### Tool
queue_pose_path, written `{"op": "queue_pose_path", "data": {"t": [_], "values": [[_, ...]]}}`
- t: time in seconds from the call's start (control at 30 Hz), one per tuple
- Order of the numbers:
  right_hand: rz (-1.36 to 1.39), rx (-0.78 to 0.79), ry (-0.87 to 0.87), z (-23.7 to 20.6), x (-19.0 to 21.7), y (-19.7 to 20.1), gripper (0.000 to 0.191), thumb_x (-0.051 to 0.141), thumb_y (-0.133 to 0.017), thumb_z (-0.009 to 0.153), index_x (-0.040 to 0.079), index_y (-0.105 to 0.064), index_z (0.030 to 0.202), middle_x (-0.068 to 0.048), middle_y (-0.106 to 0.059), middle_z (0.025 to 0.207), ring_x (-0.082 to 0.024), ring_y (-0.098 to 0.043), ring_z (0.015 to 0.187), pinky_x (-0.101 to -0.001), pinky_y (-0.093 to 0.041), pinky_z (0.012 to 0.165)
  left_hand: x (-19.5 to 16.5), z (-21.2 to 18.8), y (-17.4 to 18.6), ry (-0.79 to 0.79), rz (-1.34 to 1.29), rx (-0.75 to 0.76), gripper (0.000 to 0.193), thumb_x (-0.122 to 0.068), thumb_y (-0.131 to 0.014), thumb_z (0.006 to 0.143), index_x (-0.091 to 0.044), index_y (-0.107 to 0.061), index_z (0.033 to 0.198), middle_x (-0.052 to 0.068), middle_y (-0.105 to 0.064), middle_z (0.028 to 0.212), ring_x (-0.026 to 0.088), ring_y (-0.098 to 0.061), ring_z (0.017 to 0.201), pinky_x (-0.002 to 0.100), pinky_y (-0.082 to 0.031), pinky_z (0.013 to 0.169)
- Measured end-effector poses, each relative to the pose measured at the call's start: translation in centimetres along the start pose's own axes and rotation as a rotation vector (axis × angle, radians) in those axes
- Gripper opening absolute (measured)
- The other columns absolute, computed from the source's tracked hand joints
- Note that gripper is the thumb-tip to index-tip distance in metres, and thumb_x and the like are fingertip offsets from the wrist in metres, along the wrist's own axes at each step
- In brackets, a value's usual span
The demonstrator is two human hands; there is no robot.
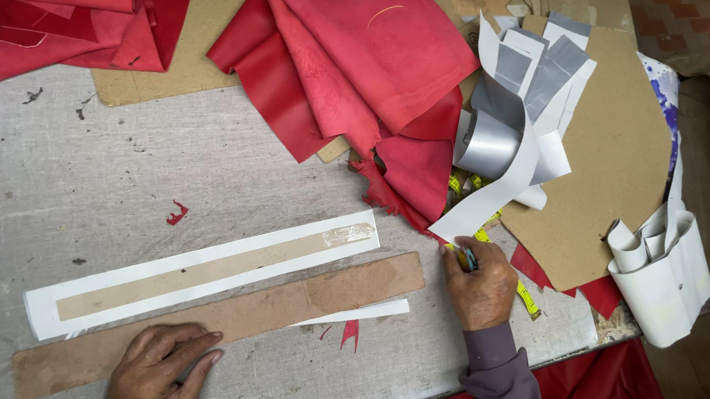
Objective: The person aligns a white strip of material on a cardboard backing on the worktable, measures it with a yellow tape measure, and marks it with a pen. They use a long wooden strip as a straightedge to guide alignment, then apply silver adhesive tape strips along the marked strip and press them flat by hand.
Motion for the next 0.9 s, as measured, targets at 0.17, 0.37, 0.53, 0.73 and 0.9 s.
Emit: {"op": "queue_pose_path", "data": {"t": [0.17, 0.37, 0.53, 0.73, 0.9], "values": [[-0.066, -0.042, 0.079, -0.8, 1.7, -1.0, 0.019, 0.012, -0.082, 0.081, 0.005, -0.078, 0.098, -0.017, -0.075, 0.092, -0.030, -0.072, 0.077, -0.0397, -0.059, 0.071, 1.7, -0.9, 0.9, 0.043, 0.006, 0.005, 0.023, -0.020, -0.085, 0.071, -0.019, -0.084, 0.094, 0.003, -0.076, 0.100, 0.019, -0.071, 0.098, 0.038, -0.059, 0.088], [0.310, 0.130, -0.280, -2.4, 0.7, -0.5, 0.022, 0.003, -0.077, 0.082, 0.003, -0.074, 0.104, -0.010, -0.077, 0.076, -0.014, -0.071, 0.065, -0.0296, -0.058, 0.064, 2.8, -2.4, 0.2, 0.051, 0.079, 0.020, 0.020, -0.027, -0.088, 0.072, -0.021, -0.084, 0.091, 0.002, -0.075, 0.098, 0.019, -0.071, 0.096, 0.040, -0.058, 0.093], [0.551, 0.076, -0.315, -4.2, -0.8, -1.0, 0.014, 0.002, -0.076, 0.084, 0.002, -0.073, 0.098, -0.009, -0.077, 0.081, -0.011, -0.070, 0.068, -0.0283, -0.058, 0.063, 3.8, -2.3, -2.7, 0.039, 0.155, 0.057, 0.023, -0.030, -0.090, 0.070, -0.022, -0.084, 0.091, 0.004, -0.074, 0.095, 0.021, -0.070, 0.096, 0.043, -0.058, 0.094], [-0.213, -0.058, -0.329, -4.1, -4.9, 3.8, 0.020, 0.017, -0.083, 0.087, 0.004, -0.077, 0.101, -0.015, -0.074, 0.087, -0.023, -0.069, 0.071, -0.0406, -0.056, 0.064, 4.1, -1.4, -1.4, 0.045, 0.107, 0.044, 0.022, -0.027, -0.090, 0.072, -0.021, -0.084, 0.092, 0.004, -0.073, 0.096, 0.018, -0.069, 0.095, 0.038, -0.060, 0.089], [-0.029, 0.039, -0.254, -4.8, -5.8, 3.0, 0.027, 0.019, -0.081, 0.085, 0.003, -0.075, 0.106, -0.013, -0.075, 0.094, -0.023, -0.071, 0.081, -0.0393, -0.056, 0.076, 3.6, -0.7, 3.7, -0.003, 0.015, -0.050, 0.024, -0.018, -0.085, 0.070, -0.019, -0.084, 0.095, 0.001, -0.074, 0.096, 0.017, -0.069, 0.091, 0.035, -0.061, 0.078]]}}
Point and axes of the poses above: each hand's wrist, its own z-axis towards the middle knuckle, its own y-axis out of the back of the hand, x = y × z, the point moved 2 cm from there along z, towards the middle knuckle
